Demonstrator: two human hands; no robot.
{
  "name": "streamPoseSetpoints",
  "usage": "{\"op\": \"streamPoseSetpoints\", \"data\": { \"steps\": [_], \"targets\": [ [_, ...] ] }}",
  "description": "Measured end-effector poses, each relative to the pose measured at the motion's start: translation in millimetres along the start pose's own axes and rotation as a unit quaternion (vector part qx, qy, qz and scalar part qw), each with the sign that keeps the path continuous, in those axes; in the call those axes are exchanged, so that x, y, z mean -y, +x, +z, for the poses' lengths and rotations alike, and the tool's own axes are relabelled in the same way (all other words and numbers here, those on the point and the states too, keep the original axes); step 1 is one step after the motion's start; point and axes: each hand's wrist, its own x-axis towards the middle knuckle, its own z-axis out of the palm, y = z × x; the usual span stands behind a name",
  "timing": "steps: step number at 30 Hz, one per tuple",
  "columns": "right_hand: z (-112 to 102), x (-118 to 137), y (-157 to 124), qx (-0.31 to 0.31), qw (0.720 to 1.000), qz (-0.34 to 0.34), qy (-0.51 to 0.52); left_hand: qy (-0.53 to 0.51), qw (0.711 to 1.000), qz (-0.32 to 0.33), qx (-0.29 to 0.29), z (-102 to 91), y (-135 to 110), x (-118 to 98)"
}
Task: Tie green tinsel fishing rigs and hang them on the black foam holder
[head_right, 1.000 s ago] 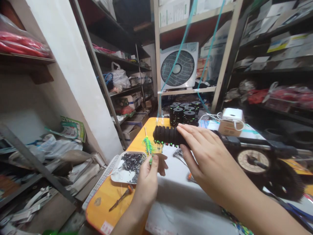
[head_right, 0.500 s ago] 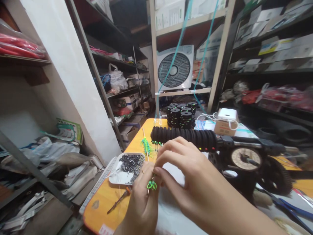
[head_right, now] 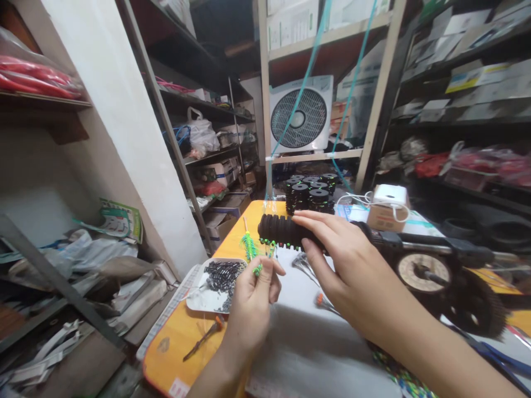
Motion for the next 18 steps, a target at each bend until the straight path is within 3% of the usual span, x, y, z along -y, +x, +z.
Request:
{"op": "streamPoseSetpoints", "data": {
  "steps": [18],
  "targets": [
    [7.1, 4.9, -4.4, -0.005, 1.000, 0.015, -0.021, 0.007, 1.000, -0.015, 0.005, 11.2, 10.0, 12.5]
  ]
}}
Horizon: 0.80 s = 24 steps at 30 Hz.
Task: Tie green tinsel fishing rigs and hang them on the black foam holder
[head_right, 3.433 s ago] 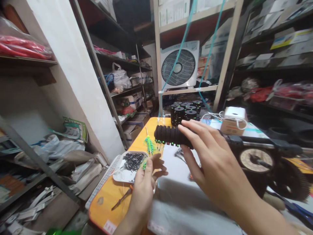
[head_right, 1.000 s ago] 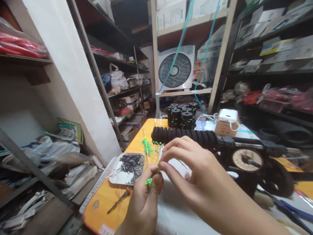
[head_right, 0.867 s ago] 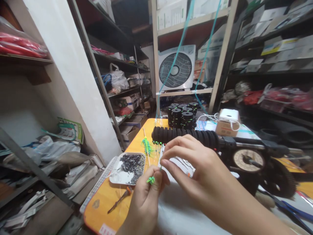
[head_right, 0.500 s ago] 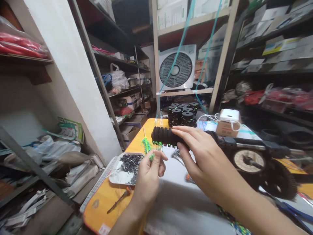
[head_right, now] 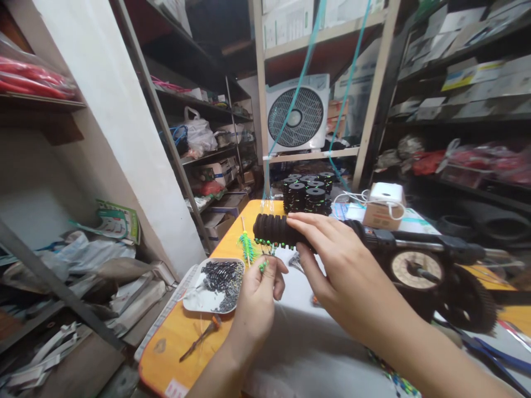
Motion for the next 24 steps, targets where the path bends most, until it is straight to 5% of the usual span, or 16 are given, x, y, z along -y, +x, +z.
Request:
{"op": "streamPoseSetpoints", "data": {
  "steps": [5, 11, 14, 18, 24],
  "targets": [
    [-3.3, 4.4, 3.8, -0.006, 1.000, -0.008, 0.010, 0.039, 0.999, -0.019, -0.001, -8.5, -10.5, 4.3],
    [-15.1, 13.6, 2.1, -0.013, 0.997, -0.067, 0.042, 0.134, 0.983, 0.087, -0.092, -17.4, -39.4, -6.2],
    [-20.8, 26.0, -2.0, 0.037, 0.988, -0.104, 0.107, 0.105, 0.992, 0.055, -0.036, -13.6, -46.9, -13.4],
    [-28.3, 39.5, -7.1, 0.131, 0.972, -0.056, 0.188, 0.036, 0.998, 0.037, 0.022, -7.7, -47.5, -17.7],
    [-30.3, 39.5, -6.7, 0.062, 0.986, -0.053, 0.142, 0.066, 0.996, 0.037, 0.053, -5.4, -47.3, -24.4]
  ]
}}
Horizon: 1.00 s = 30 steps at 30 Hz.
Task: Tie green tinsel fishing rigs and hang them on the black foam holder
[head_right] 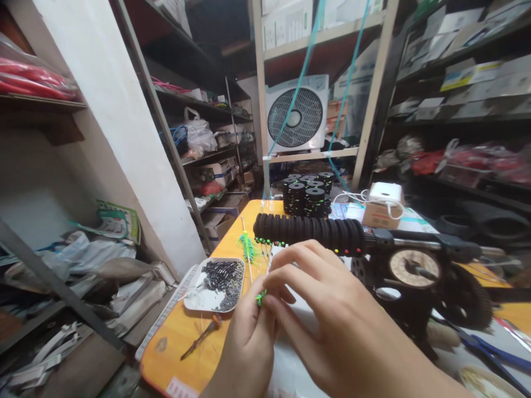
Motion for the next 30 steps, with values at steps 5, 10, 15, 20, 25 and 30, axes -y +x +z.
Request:
{"op": "streamPoseSetpoints", "data": {
  "steps": [5, 10, 15, 20, 25, 30],
  "targets": [
    [-3.3, -1.4, -2.4, 0.054, 0.994, 0.078, 0.050, 0.015, 0.998, -0.058, 0.007, 2.5, -0.4, -3.1],
    [-4.0, 3.5, -9.2, 0.052, 0.995, 0.082, 0.022, 0.027, 0.999, -0.029, 0.015, 1.8, 3.9, -2.1],
    [-1.3, 2.8, -11.3, 0.056, 0.994, 0.091, 0.019, 0.088, 0.996, 0.027, 0.017, 0.3, 3.7, -3.0],
    [1.0, -9.3, -9.4, 0.039, 0.997, 0.060, 0.028, 0.091, 0.994, -0.047, 0.043, -1.3, 0.0, -0.8],
    [-3.8, -11.4, -14.0, 0.062, 0.995, 0.079, 0.018, 0.068, 0.993, -0.067, 0.065, -2.2, -2.8, -2.8],
    [-10.2, -5.2, -14.6, 0.134, 0.980, 0.103, 0.101, -0.034, 0.988, -0.098, 0.112, -4.0, -1.4, -8.0]
  ]
}}
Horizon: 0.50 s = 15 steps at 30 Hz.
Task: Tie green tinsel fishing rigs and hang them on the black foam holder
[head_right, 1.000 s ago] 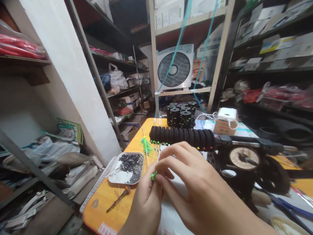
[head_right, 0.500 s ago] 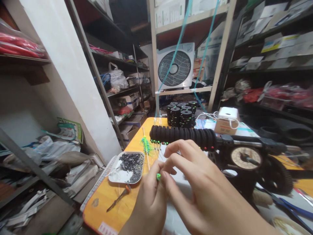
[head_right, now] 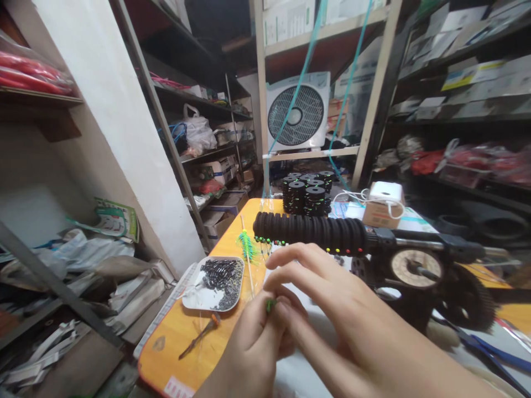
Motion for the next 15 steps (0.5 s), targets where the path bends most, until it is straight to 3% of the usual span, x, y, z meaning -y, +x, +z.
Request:
{"op": "streamPoseSetpoints", "data": {
  "steps": [4, 9, 13, 15],
  "targets": [
    [1.2, -4.1, 6.3, -0.044, 0.999, -0.001, 0.032, -0.058, 0.998, -0.008, 0.021, 2.4, 3.4, 2.5],
    [-0.9, -9.1, 11.9, -0.111, 0.994, -0.002, 0.018, -0.238, 0.969, 0.044, 0.041, 9.7, 8.9, 11.8],
    [-6.5, -14.6, 16.9, -0.135, 0.989, -0.035, -0.042, -0.211, 0.977, -0.020, -0.027, 11.5, 13.3, 14.1],
    [-8.6, -23.2, 21.4, -0.171, 0.976, -0.062, -0.117, -0.218, 0.973, -0.014, -0.067, 11.8, 19.1, 15.5]
  ]
}}
